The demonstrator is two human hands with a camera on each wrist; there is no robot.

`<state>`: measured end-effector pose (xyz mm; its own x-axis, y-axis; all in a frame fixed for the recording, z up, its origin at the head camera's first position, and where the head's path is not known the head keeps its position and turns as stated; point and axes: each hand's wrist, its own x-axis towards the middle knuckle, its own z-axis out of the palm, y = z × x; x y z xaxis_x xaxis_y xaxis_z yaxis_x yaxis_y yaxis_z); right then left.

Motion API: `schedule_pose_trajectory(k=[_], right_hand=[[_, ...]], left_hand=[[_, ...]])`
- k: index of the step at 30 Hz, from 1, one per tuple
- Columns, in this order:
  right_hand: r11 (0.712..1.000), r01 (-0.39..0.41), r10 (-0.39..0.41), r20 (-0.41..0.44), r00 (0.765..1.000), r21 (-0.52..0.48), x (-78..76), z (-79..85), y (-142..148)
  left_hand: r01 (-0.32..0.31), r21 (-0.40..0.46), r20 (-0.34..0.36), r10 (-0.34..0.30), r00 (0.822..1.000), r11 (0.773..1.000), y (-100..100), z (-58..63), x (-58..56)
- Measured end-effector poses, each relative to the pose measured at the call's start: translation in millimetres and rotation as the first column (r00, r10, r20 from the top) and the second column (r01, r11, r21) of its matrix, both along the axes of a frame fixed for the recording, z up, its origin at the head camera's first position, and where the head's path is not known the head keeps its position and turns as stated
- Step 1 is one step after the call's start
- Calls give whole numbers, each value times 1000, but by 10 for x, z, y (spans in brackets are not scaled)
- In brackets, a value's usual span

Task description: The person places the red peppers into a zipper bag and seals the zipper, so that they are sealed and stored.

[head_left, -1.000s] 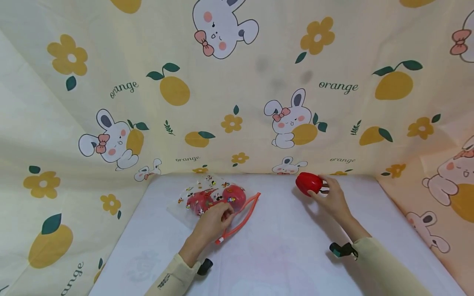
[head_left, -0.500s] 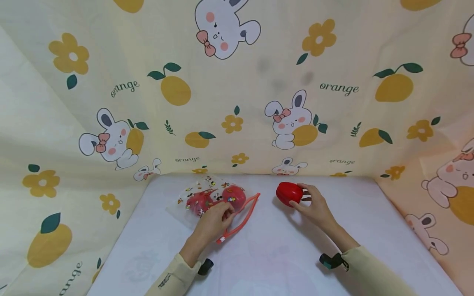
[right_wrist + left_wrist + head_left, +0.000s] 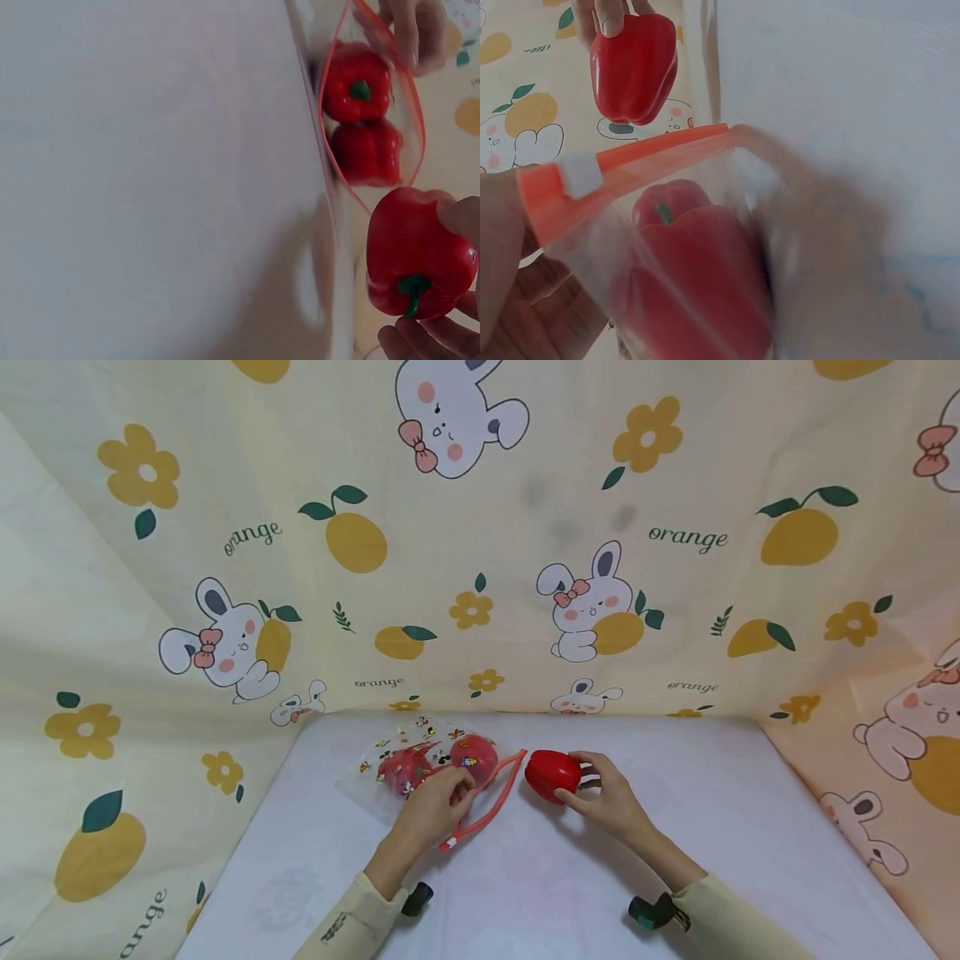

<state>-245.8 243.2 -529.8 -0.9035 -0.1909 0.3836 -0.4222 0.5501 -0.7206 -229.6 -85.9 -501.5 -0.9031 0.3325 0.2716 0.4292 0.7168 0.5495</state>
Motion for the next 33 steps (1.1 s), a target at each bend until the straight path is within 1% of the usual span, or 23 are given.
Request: schedule_pose_trajectory(k=[4,8,11,14,19,25,28,31,33], right_hand=[[1000,-11,11,30,999,-20,48,-24,-72],[1000,5,-4,88,996,-14,81,-30,-153],[1000,23,-22,145,989,-9,100,-23,-222],[999,28,-23,173,985,-27,111,-16,-296],[998,46,-40,194,980,-30,111,-20,-408],[996,88,-83,212,974,-16,110,-25,-566],[993,100,-83,245,966,-60,106,-41,-641],[983,110,-62,296,953,-149,106,-54,-704],[970,116,-41,326,944,-215,104,-59,-743]], left_hand=[[-3,-4,-3,3,1000,1000,4,11,9],[-5,-8,-3,5,1000,1000,-2,14,15],[-6,-13,-7,6,1000,1000,-4,21,21],[-9,-24,-21,9,1000,1000,2,29,26],[-17,-50,-49,14,999,999,17,37,27],[-15,-50,-62,12,998,999,31,53,32],[-14,-57,-67,10,998,998,32,44,31],[-10,-67,-76,5,997,998,32,29,26],[-7,-64,-82,2,997,998,31,21,17]])
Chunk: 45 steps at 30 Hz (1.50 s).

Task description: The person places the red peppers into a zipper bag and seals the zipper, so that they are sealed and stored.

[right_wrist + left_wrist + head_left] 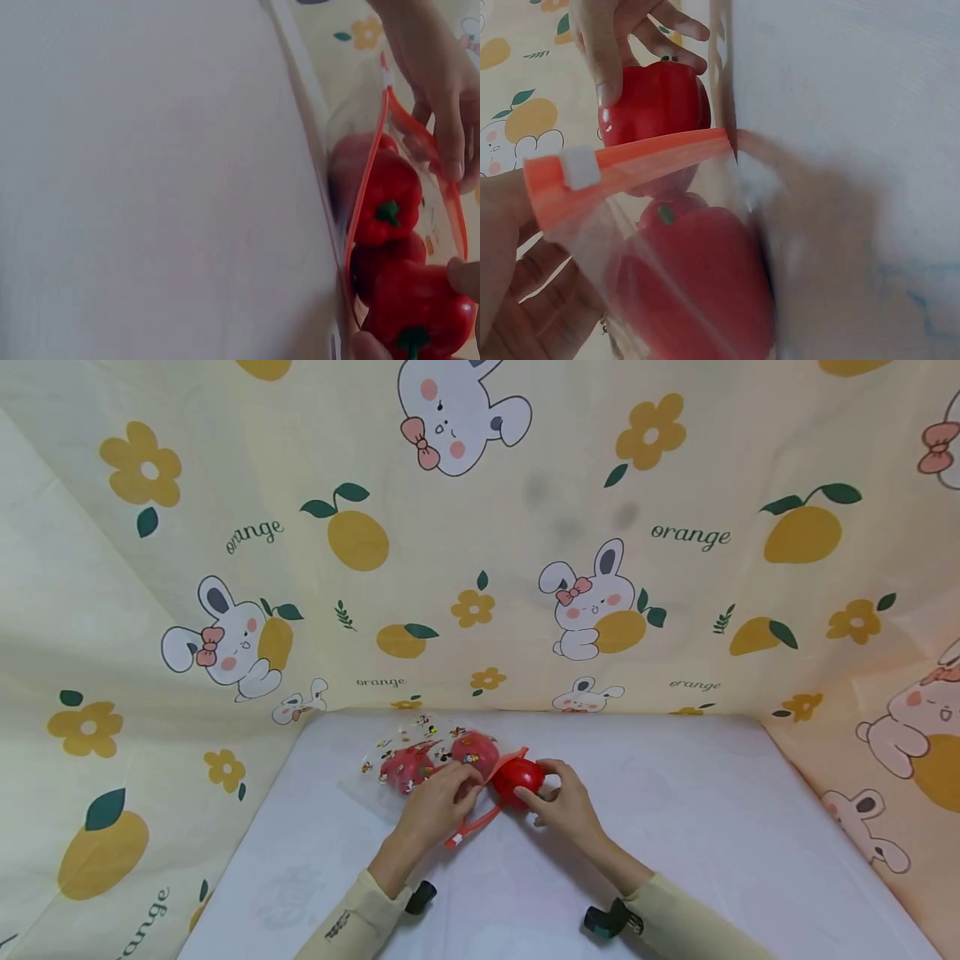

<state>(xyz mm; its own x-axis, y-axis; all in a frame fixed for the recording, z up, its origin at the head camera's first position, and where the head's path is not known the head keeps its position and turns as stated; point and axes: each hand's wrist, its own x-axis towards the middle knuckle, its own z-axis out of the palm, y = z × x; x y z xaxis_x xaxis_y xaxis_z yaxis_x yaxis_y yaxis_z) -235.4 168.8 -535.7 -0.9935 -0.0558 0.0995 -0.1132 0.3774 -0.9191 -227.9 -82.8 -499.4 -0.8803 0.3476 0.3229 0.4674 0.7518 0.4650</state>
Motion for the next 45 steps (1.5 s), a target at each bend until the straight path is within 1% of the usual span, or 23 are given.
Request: schedule_pose_trajectory(k=[3,6,9,12,19,28,31,33,34,38,45], right_hand=[[997,11,-8,41,999,-77,-13,-15,-38],[989,17,-5,86,996,-144,-26,-27,-63],[982,11,10,114,993,-188,-29,-35,-84],[977,7,19,119,993,-212,-26,-48,-104],[968,23,1,94,996,-250,-42,-91,-159],[963,35,-15,76,997,-266,-119,-117,-239],[960,28,-11,62,998,-279,-146,-116,-276],[961,26,-13,51,999,-277,-157,-109,-301],[960,23,-10,47,999,-279,-152,-78,-317],[959,34,-24,38,999,-282,-175,-69,-371],[960,41,-37,20,999,-276,-197,-92,-429]], left_hand=[[3,0,-8,-3,1000,1000,3,-5,-8],[3,4,0,-3,1000,1000,4,-6,-14],[7,4,20,-7,1000,1000,5,-5,-13],[14,2,32,-14,999,1000,3,-6,-12],[26,-19,4,-26,1000,999,-3,-8,-12],[25,-16,40,-24,999,1000,6,1,-7],[29,-15,40,-29,999,999,7,-5,-11],[37,-17,22,-36,999,999,4,-12,-19],[42,-16,13,-41,999,999,2,-17,-24],[56,-16,-17,-56,998,998,-10,-28,-42],[57,-21,-29,-58,998,998,-11,-10,-33]])
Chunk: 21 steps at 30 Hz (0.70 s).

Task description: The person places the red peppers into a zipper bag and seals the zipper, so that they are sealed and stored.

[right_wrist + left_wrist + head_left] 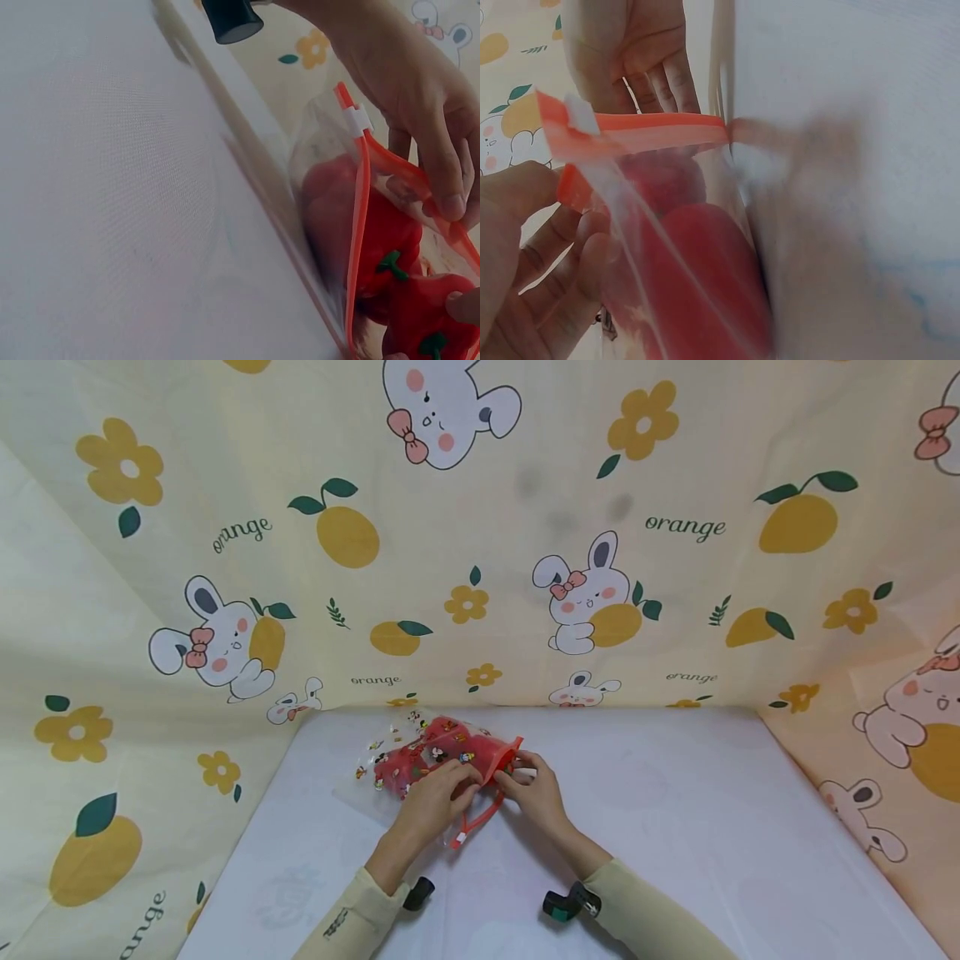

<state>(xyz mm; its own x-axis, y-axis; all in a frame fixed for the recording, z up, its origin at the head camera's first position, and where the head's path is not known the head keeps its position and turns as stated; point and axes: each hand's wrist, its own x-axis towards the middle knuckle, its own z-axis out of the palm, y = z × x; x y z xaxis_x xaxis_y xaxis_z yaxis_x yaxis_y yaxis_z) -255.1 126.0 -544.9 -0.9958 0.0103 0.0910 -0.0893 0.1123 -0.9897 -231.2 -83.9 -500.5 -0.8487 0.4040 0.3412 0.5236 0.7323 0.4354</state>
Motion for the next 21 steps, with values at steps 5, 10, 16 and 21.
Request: schedule_pose_trajectory(k=[5,10,16,21], right_hand=[[1000,7,-7,-21,1000,-13,-6,-12,-31],[999,28,-30,-38,999,-36,-20,-23,-76],[999,42,-42,-83,996,-4,-64,-63,-112],[999,38,-33,-125,992,33,-106,-106,-140]], left_hand=[[0,-2,6,0,1000,1000,5,-4,2],[6,-8,-1,-6,1000,1000,1,-7,-3],[13,-8,-14,-13,1000,1000,-4,-7,3],[3,-10,9,-3,1000,1000,1,-6,6]])
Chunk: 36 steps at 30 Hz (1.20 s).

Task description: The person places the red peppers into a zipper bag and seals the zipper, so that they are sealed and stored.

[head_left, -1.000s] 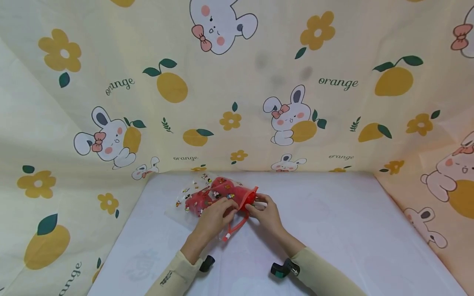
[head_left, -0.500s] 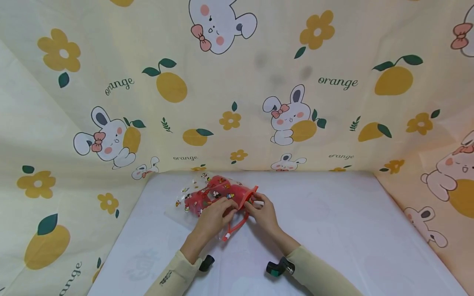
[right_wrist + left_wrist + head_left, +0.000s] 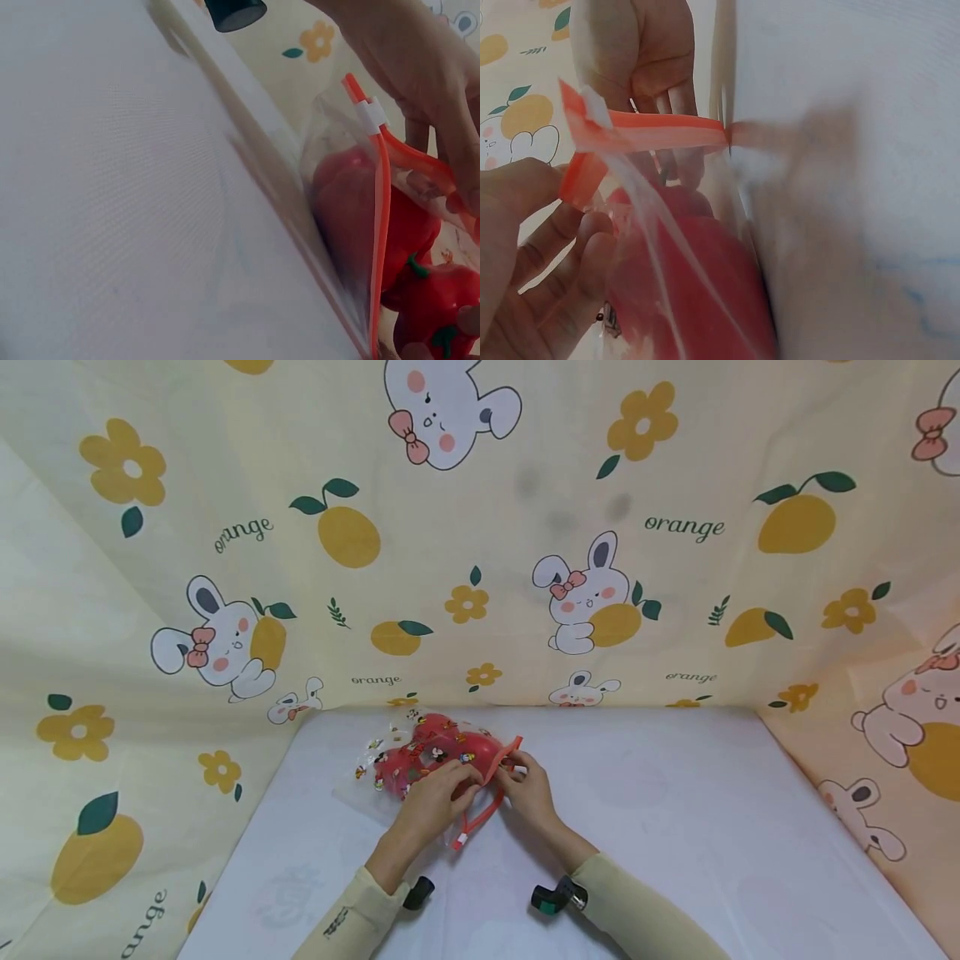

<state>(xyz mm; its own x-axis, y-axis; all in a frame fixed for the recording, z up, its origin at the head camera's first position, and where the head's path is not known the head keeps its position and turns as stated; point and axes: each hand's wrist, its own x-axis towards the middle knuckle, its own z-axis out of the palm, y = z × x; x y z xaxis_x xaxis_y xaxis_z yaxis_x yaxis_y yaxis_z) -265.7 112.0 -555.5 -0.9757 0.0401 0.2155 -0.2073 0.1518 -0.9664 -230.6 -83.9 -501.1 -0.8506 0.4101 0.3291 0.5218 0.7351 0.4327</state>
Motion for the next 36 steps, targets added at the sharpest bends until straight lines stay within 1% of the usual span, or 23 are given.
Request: schedule_pose_trajectory(k=[4,8,13,17,20,24,31,36], right_hand=[[998,-56,56,16,998,5,-2,-22,1],[993,-114,113,37,993,6,49,-12,32],[988,-150,150,36,988,16,162,5,119],[985,-169,170,70,983,-27,258,29,180],[982,-184,187,95,978,-37,326,56,200],[978,-210,210,111,971,-9,423,81,208],[960,-279,276,155,949,0,608,109,199],[944,-329,325,182,928,-9,745,120,157]], left_hand=[[-16,-2,26,16,1000,1000,8,-8,7],[-19,-13,30,20,999,1000,7,-9,22],[-15,-26,26,16,1000,1000,-16,-8,35],[-21,-38,19,22,1000,999,-56,-16,51],[-26,-53,-7,26,1000,998,-92,-24,71],[-23,-55,-26,21,999,998,-139,-21,121],[-12,-60,8,12,1000,998,-203,-21,198],[4,-78,2,-4,1000,997,-251,-15,255]])
